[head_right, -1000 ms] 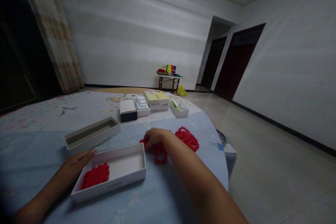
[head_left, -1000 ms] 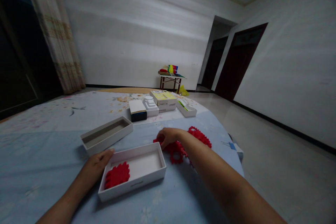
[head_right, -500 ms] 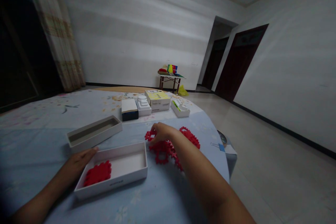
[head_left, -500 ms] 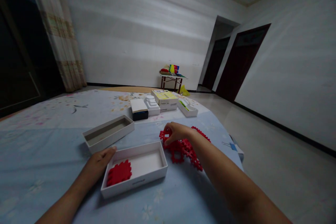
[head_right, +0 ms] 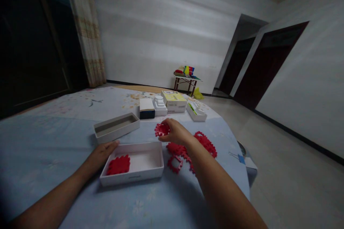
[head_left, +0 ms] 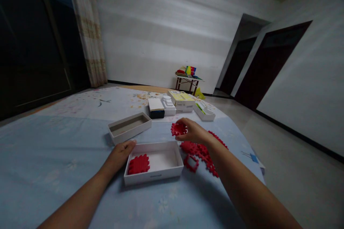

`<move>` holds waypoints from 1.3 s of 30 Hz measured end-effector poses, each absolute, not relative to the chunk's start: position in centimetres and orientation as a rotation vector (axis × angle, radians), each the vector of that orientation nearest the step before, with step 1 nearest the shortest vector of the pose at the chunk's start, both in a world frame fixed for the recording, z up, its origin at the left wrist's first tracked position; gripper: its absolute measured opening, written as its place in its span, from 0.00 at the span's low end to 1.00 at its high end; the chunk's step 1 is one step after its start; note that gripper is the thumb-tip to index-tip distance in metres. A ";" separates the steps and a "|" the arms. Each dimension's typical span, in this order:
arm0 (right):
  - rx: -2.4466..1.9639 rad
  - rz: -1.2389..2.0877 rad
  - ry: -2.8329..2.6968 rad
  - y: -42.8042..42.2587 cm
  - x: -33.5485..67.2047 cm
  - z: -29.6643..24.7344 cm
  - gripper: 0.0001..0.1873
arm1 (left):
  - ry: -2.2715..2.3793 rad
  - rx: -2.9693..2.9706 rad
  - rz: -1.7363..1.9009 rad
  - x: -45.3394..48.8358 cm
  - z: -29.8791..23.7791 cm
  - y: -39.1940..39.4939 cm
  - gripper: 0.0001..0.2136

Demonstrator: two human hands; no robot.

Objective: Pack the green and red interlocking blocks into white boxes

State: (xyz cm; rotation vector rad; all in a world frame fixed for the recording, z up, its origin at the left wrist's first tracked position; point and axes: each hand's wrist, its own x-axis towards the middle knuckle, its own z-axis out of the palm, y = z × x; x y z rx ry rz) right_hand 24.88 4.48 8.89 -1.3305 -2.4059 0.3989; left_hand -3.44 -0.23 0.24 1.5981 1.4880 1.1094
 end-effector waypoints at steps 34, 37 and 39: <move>-1.257 0.800 -2.842 1.7 20.5 8.1 0.39 | 1.461 1.579 1.141 -3.3 0.0 -0.3 0.20; -1.274 0.627 -2.879 1.6 20.3 7.8 0.28 | 1.462 1.577 1.131 -3.3 0.1 -0.4 0.20; -1.297 0.470 -2.942 1.3 19.7 7.5 0.22 | 1.460 1.574 1.120 -3.2 0.3 -0.5 0.20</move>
